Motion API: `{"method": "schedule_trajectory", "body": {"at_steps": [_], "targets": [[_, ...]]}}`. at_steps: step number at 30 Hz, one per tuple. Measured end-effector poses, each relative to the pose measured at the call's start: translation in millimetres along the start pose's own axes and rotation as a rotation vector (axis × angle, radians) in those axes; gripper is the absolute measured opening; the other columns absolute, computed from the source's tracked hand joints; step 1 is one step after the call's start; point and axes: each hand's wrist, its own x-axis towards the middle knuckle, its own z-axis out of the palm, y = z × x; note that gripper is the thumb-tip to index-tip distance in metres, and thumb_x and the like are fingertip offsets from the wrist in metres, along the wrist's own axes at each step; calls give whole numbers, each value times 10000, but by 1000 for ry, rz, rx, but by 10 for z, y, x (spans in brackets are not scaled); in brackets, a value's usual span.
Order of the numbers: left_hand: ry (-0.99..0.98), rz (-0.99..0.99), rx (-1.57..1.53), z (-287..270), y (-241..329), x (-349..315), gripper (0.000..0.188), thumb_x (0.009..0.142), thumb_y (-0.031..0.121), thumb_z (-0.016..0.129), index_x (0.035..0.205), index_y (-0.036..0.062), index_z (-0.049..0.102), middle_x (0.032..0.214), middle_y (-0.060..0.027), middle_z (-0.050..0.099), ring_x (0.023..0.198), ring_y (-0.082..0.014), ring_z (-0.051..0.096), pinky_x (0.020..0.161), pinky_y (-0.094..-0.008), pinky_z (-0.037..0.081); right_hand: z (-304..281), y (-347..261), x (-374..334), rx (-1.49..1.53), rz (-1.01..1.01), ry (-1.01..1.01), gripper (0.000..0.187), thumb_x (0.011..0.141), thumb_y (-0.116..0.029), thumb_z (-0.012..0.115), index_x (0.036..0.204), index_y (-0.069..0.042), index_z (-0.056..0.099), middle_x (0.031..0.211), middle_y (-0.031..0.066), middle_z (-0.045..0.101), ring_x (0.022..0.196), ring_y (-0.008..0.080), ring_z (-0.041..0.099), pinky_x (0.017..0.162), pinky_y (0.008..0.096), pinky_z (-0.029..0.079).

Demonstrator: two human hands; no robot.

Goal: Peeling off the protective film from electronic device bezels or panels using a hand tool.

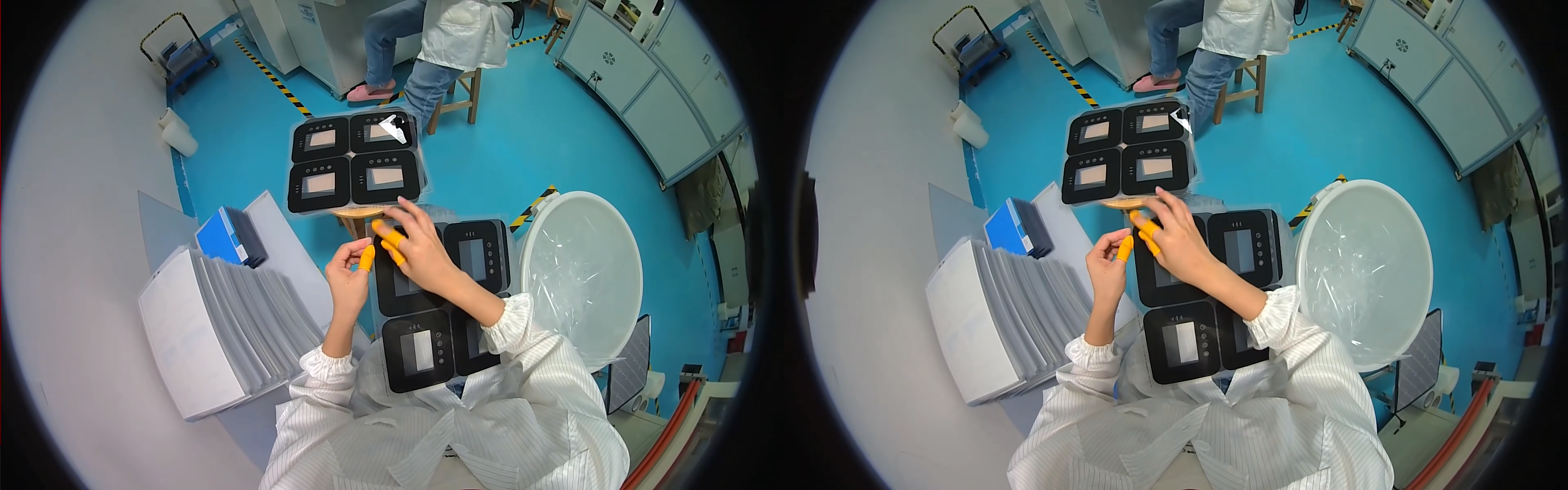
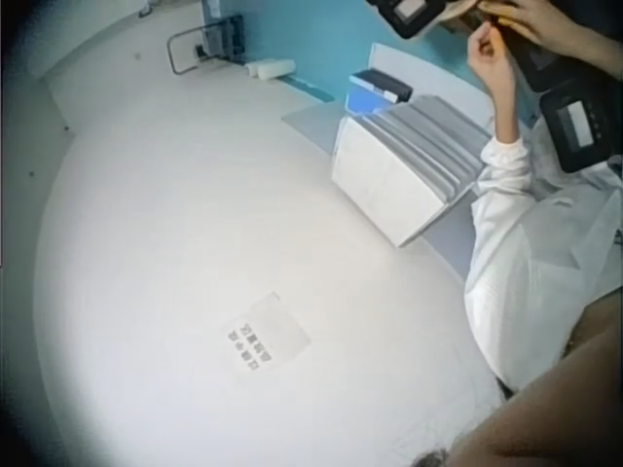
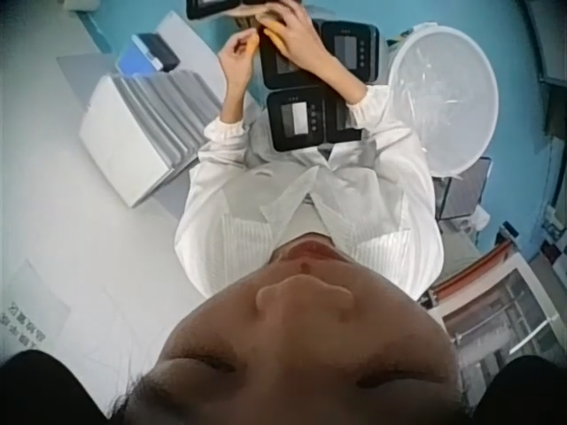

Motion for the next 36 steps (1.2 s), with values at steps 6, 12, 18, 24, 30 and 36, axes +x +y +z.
{"method": "schedule_trajectory", "body": {"at_steps": [6,12,18,24,30,36], "targets": [[-5,65,32,20,27,-2,241,738,-108,540,949,-31,630,877,-49,621,744,-81,536,683,-196,430,76,-37,41,-18,95,-85,482,782,-94,621,1240,-37,482,1315,169,369,1291,381,250,1035,460,266],[29,36,-9,-13,15,-42,229,740,-106,543,940,-34,627,874,-53,622,737,-80,536,688,-195,434,25,-166,-123,-3,4,-78,362,755,-111,652,1089,11,590,1276,207,392,1286,405,252,1026,506,261],[13,52,38,37,105,-49,212,746,-101,548,932,-33,625,859,-46,620,722,-81,530,671,-199,433,-50,-65,80,62,116,59,403,746,-63,645,1140,-52,565,1263,135,422,1264,368,297,1017,454,297],[19,133,72,34,123,-73,222,740,-113,534,933,-44,619,828,-56,603,713,-92,530,667,-205,433,68,-171,18,10,96,-41,476,784,-101,612,1235,-26,479,1357,184,314,1293,400,231,1026,477,259],[19,80,-11,17,131,-77,211,742,-106,534,926,-36,611,869,-39,617,752,-79,527,725,-202,432,6,-262,-149,-4,40,-75,426,736,-123,670,1139,-22,575,1371,190,300,1292,410,225,1017,507,256],[0,140,45,-9,95,-88,214,721,-118,537,914,-51,601,817,-59,594,721,-97,531,674,-210,434,-152,-223,92,0,-27,-23,312,736,-142,677,1047,-148,659,1389,155,298,1285,392,244,1010,514,267]]}}
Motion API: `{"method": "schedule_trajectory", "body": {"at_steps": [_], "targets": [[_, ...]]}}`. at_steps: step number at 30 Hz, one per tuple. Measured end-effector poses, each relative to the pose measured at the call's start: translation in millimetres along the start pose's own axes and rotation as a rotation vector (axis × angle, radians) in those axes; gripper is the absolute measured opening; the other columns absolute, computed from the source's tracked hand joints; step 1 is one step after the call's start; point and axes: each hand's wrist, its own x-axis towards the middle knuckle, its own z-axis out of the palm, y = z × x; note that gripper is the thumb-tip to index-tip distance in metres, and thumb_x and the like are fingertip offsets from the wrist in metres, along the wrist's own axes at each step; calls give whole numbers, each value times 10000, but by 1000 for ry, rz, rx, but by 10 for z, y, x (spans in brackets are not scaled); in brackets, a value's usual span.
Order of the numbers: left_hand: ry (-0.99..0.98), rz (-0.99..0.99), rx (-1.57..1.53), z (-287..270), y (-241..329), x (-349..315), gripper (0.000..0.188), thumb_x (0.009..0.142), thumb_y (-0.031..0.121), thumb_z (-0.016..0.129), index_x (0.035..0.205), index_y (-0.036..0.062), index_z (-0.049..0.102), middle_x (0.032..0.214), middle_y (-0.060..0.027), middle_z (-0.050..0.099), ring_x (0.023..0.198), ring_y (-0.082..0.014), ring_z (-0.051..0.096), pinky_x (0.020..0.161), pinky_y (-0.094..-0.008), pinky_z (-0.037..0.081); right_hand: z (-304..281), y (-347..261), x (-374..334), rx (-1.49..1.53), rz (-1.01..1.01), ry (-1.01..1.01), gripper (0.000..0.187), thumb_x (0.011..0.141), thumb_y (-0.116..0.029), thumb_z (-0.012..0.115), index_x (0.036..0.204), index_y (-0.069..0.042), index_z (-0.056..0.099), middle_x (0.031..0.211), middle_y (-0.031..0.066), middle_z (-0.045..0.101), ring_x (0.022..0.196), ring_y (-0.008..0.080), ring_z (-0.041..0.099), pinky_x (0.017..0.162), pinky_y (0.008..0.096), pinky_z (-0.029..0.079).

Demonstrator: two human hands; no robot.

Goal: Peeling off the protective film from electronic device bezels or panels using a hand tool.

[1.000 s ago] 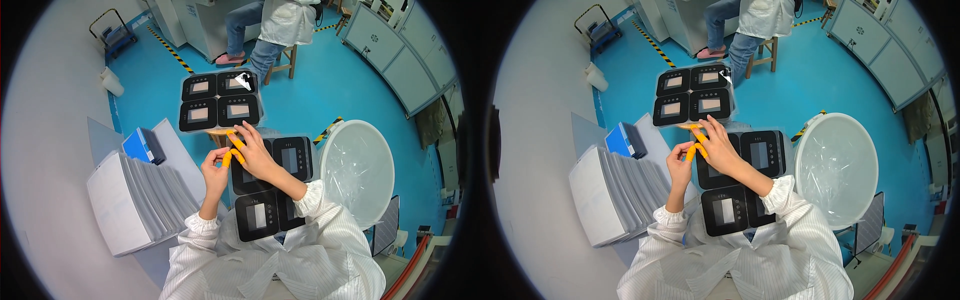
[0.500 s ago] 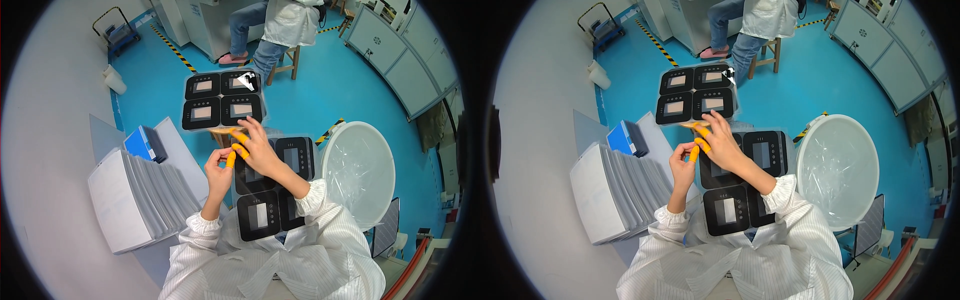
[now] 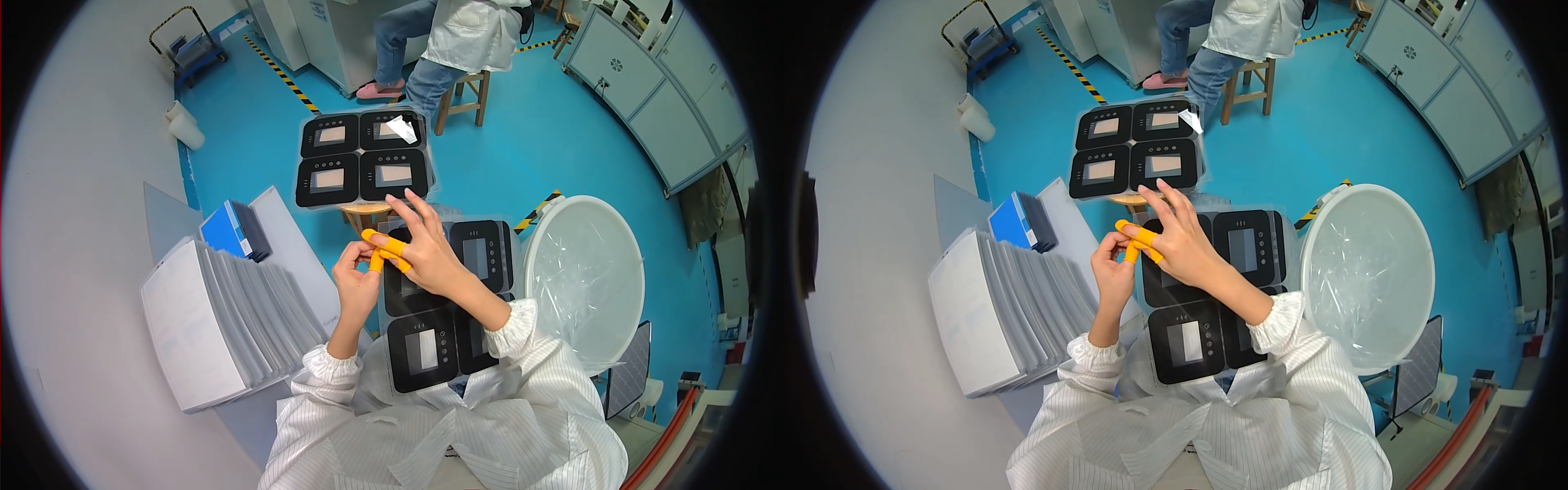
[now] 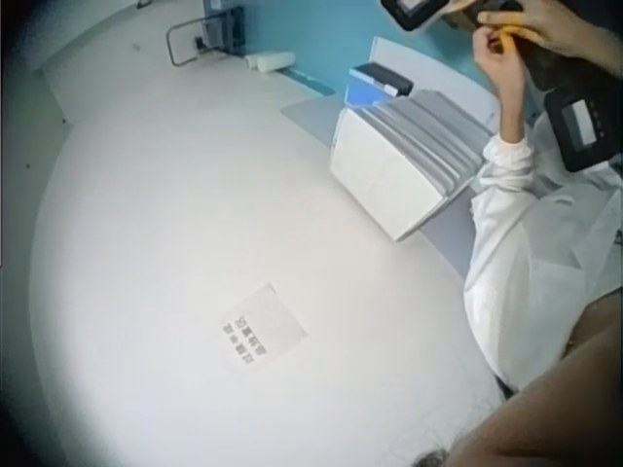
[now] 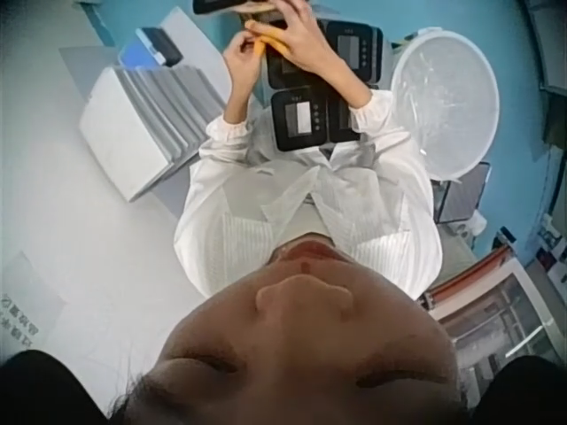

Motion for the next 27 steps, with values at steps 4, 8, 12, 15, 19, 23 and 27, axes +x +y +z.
{"method": "schedule_trajectory", "body": {"at_steps": [4,8,12,15,19,23,27], "targets": [[28,-22,24,17,52,-19,182,725,-110,544,890,-58,599,803,-59,595,712,-98,529,669,-212,432,1,159,18,-25,-36,-39,349,745,-166,673,1085,-237,646,1411,131,283,1283,379,250,1016,522,261],[30,-57,27,-3,59,-30,170,734,-97,569,893,-53,611,815,-52,605,713,-93,533,665,-209,429,20,254,-110,-39,-37,-89,376,728,-194,687,1098,-241,640,1422,123,272,1286,376,248,1022,514,259],[34,-75,2,-22,43,-21,174,747,-89,575,910,-45,620,836,-49,616,719,-86,532,668,-207,427,26,276,-144,-20,-19,-82,380,722,-194,690,1097,-226,642,1420,124,278,1286,372,251,1021,507,262],[28,-90,-19,-40,36,-22,187,754,-86,572,927,-37,624,845,-48,622,729,-79,528,673,-206,428,-9,184,-44,-6,-34,-63,377,724,-194,688,1098,-206,645,1415,127,287,1283,370,259,1020,505,264],[27,-111,-54,-49,34,-25,193,759,-83,575,940,-35,623,848,-39,623,727,-68,524,682,-194,425,22,184,-33,-12,-40,-44,322,732,-193,679,1054,-178,665,1398,130,315,1275,365,280,1009,498,284],[24,-167,-66,-42,39,-34,163,779,-66,588,937,-38,620,861,-34,622,729,-58,521,690,-184,421,65,247,-116,34,-70,64,334,703,-121,699,1035,-122,660,1309,105,445,1225,343,373,986,436,352],[3,-176,-97,-50,46,-24,166,779,-65,600,942,-36,619,857,-33,622,731,-58,523,695,-184,422,162,248,30,77,6,226,290,649,-14,717,929,-68,665,1182,76,531,1155,302,459,919,376,426]]}}
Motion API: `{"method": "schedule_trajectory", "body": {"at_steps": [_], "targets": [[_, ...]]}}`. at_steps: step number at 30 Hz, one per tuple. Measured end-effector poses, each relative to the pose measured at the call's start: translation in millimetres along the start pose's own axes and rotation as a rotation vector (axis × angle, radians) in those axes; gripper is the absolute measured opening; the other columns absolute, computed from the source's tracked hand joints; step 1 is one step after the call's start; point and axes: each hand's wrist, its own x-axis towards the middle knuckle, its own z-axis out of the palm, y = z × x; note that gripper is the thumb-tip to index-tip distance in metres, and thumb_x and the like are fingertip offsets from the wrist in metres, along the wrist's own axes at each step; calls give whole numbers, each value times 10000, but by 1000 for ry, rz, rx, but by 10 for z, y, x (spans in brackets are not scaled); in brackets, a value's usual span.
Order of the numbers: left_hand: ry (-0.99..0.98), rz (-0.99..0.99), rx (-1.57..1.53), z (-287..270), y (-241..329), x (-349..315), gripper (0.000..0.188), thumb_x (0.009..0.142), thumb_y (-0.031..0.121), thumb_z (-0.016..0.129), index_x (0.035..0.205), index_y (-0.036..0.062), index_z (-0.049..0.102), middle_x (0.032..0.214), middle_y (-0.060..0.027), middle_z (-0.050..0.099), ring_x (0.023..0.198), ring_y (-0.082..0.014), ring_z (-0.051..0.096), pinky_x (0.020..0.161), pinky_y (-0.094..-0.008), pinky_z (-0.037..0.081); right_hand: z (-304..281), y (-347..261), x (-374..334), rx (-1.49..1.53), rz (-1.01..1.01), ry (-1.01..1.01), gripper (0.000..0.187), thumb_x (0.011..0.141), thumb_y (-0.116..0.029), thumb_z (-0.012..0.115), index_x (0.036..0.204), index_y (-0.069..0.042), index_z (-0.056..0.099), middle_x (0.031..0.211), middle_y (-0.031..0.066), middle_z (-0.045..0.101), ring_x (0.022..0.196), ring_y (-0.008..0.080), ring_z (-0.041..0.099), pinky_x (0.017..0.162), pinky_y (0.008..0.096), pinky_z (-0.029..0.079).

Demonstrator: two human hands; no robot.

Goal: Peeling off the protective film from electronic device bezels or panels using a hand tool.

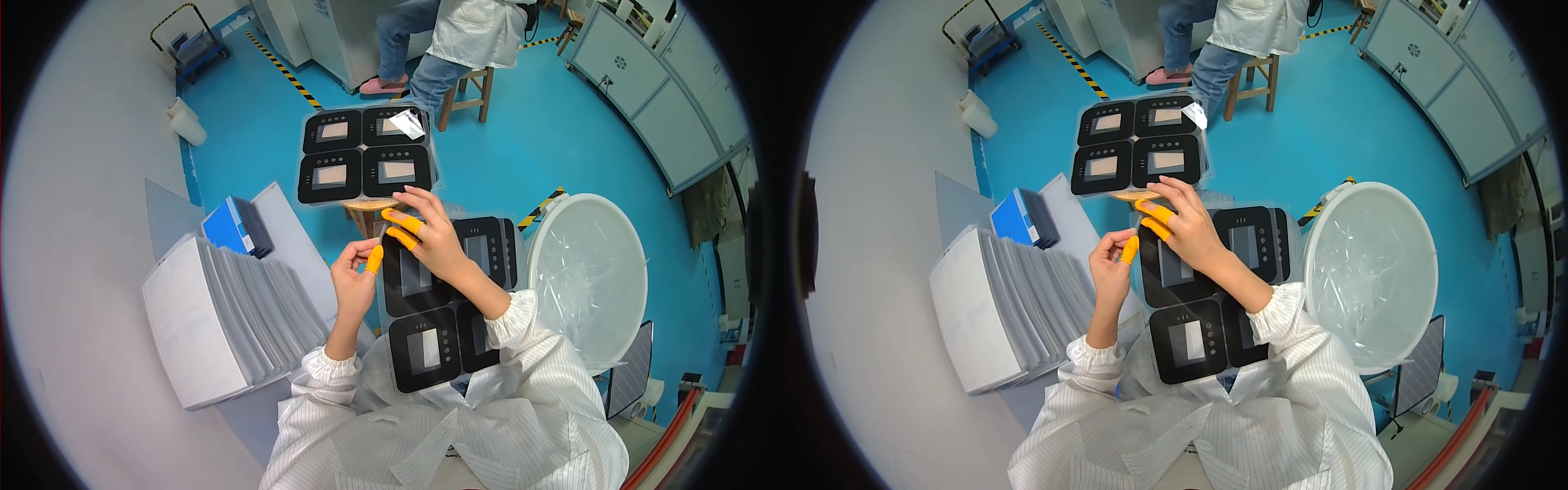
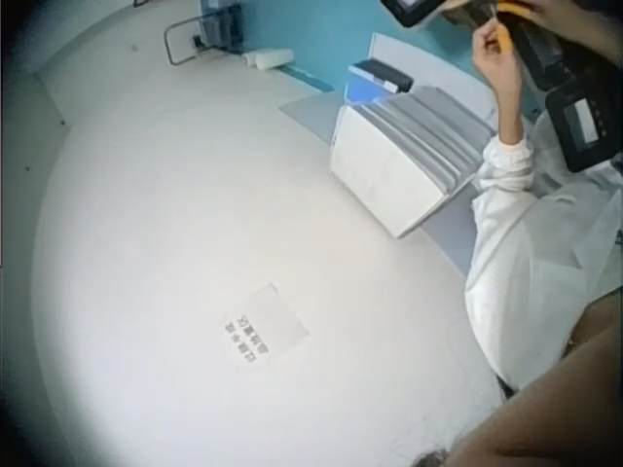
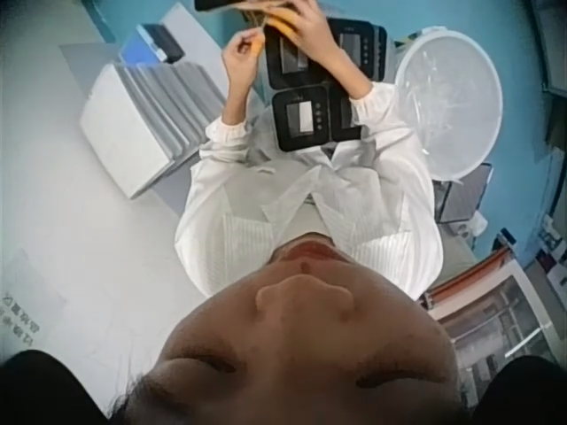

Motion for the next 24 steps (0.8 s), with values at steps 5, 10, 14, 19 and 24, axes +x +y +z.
{"method": "schedule_trajectory", "body": {"at_steps": [5,10,14,19,24], "targets": [[-45,-136,-147,46,131,50,166,883,99,526,953,-7,633,794,4,600,662,-28,487,568,-168,392,-2,-5,19,120,-32,-60,191,667,12,692,843,4,618,1186,111,511,1173,333,434,930,405,409],[-150,-185,-111,19,19,272,257,930,207,490,952,16,661,712,27,558,511,-22,376,451,-189,276,-169,-184,40,128,-70,-261,231,675,66,606,895,2,576,1306,137,429,1289,363,305,1055,477,261],[14,-410,-423,-7,203,559,359,951,273,417,952,-23,620,815,-65,579,575,-136,544,531,-242,464,-587,-190,-185,351,-25,-545,349,777,42,517,1092,-96,576,1258,61,522,1230,222,433,1089,512,154],[110,-382,-504,-602,172,1092,369,959,291,387,1022,-28,562,825,-85,596,661,-167,556,619,-271,488,-1575,-236,-722,575,386,-452,131,826,-6,505,948,-39,540,1088,119,626,1052,258,585,1007,490,341],[480,-103,-674,-1033,252,1780,264,959,180,363,1048,-25,504,933,-128,594,841,-212,594,787,-339,515,-2639,67,-1485,477,606,53,230,913,-241,482,1015,-36,462,818,151,637,733,250,642,733,383,509]]}}
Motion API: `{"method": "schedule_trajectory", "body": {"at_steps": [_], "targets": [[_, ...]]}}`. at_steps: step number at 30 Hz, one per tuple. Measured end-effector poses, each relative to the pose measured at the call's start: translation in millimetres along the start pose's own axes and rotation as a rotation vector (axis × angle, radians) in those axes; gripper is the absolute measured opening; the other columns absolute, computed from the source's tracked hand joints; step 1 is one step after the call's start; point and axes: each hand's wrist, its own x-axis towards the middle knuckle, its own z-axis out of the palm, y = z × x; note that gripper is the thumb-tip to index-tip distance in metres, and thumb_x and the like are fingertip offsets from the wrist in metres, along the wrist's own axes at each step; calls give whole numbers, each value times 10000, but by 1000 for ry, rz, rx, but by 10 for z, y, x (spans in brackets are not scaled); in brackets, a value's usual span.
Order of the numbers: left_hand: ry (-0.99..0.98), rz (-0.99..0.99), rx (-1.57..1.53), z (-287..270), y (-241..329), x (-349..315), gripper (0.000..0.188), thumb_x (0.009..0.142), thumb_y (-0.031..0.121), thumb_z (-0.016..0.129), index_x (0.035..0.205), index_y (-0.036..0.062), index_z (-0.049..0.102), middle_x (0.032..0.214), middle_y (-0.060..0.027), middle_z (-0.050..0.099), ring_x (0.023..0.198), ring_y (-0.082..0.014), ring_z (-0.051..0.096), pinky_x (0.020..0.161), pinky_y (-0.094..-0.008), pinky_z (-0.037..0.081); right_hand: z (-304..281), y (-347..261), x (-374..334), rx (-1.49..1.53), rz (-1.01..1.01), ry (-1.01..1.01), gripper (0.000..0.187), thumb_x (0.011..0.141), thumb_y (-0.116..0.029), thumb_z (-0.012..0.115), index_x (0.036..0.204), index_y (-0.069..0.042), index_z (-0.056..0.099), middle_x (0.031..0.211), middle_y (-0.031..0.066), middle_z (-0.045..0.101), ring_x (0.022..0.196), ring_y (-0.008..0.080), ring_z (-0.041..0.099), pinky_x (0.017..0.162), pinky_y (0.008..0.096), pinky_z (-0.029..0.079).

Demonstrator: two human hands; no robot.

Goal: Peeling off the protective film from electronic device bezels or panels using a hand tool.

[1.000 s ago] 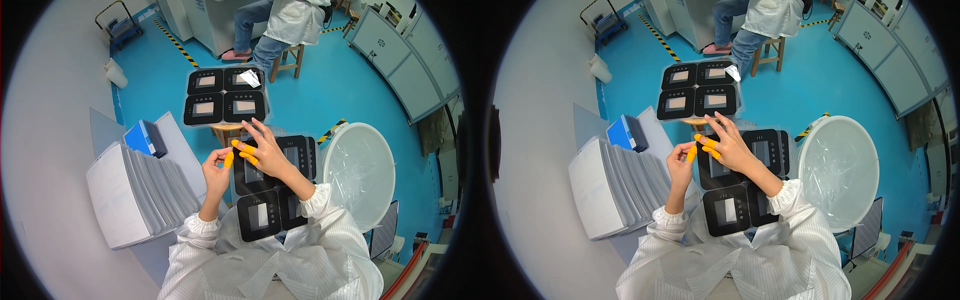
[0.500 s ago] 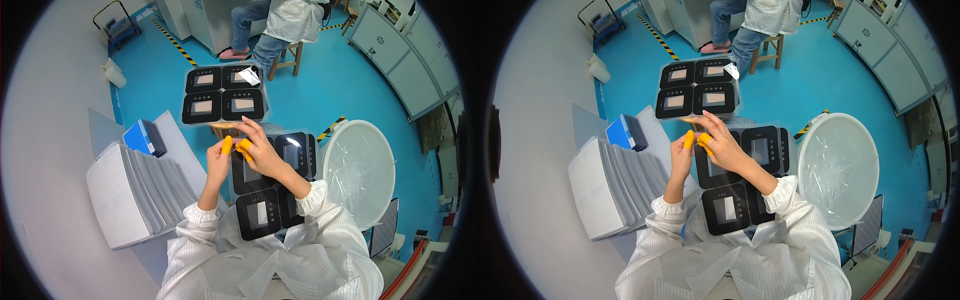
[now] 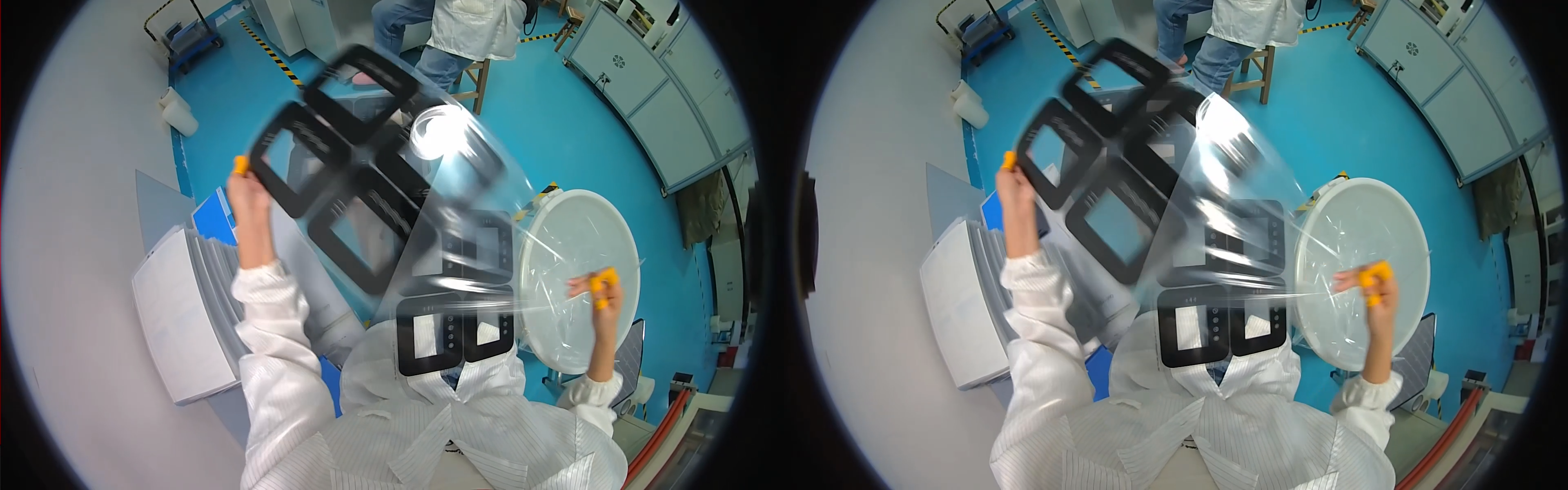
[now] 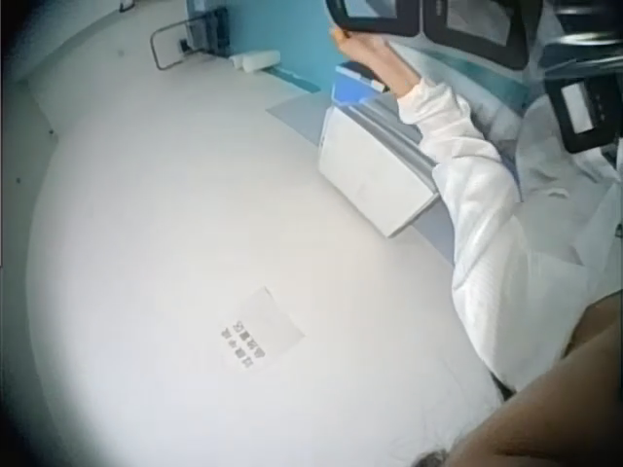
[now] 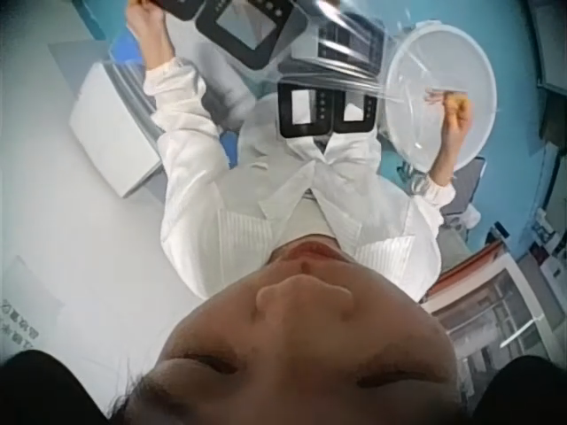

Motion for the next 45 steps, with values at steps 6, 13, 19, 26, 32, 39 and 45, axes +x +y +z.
{"method": "schedule_trajectory", "body": {"at_steps": [6,13,19,26,32,39,45], "targets": [[-78,-103,-123,113,43,691,276,957,131,307,1044,-70,476,1008,-176,585,923,-241,596,852,-353,512,-2570,886,-1360,46,-6,881,322,894,-221,505,1088,34,480,951,153,590,885,231,578,849,317,469],[-8,-258,-590,168,-194,1084,324,913,83,277,1057,-118,487,982,-216,591,902,-274,620,829,-351,536,-2633,1411,-1731,-291,-95,1627,402,904,-169,456,1216,82,429,1257,191,456,1176,293,428,1003,408,344],[130,-268,-715,209,-975,781,343,899,80,272,1068,-117,495,1016,-221,590,952,-302,604,853,-384,526,-1871,2977,-1802,-504,245,583,498,925,-225,421,1346,16,309,1376,163,357,1274,295,324,1068,394,227],[167,-191,-620,164,-1095,411,329,911,98,282,986,-97,536,920,-201,623,826,-276,649,749,-336,577,-1236,2491,-1324,-1,841,407,437,941,-325,391,1283,-56,438,1228,112,514,1095,208,495,911,332,390],[196,-283,-671,184,-1168,384,305,909,74,297,986,-101,535,945,-200,619,836,-270,647,739,-317,578,-2357,2138,-1871,268,472,1440,330,936,-203,399,1193,-30,513,1135,126,563,991,191,556,785,281,477],[-3,-429,-723,162,-973,193,312,914,49,286,1044,-94,531,983,-192,618,877,-252,640,758,-304,571,-1387,1186,-492,75,132,1100,358,905,-165,512,1228,-10,496,1127,127,584,997,181,572,871,275,462],[-527,-593,-834,330,-750,-325,334,945,64,261,1155,-104,459,1104,-203,573,1001,-261,595,871,-325,523,327,346,570,51,38,488,421,924,-256,487,1251,7,470,1149,124,576,1093,195,537,982,326,383]]}}
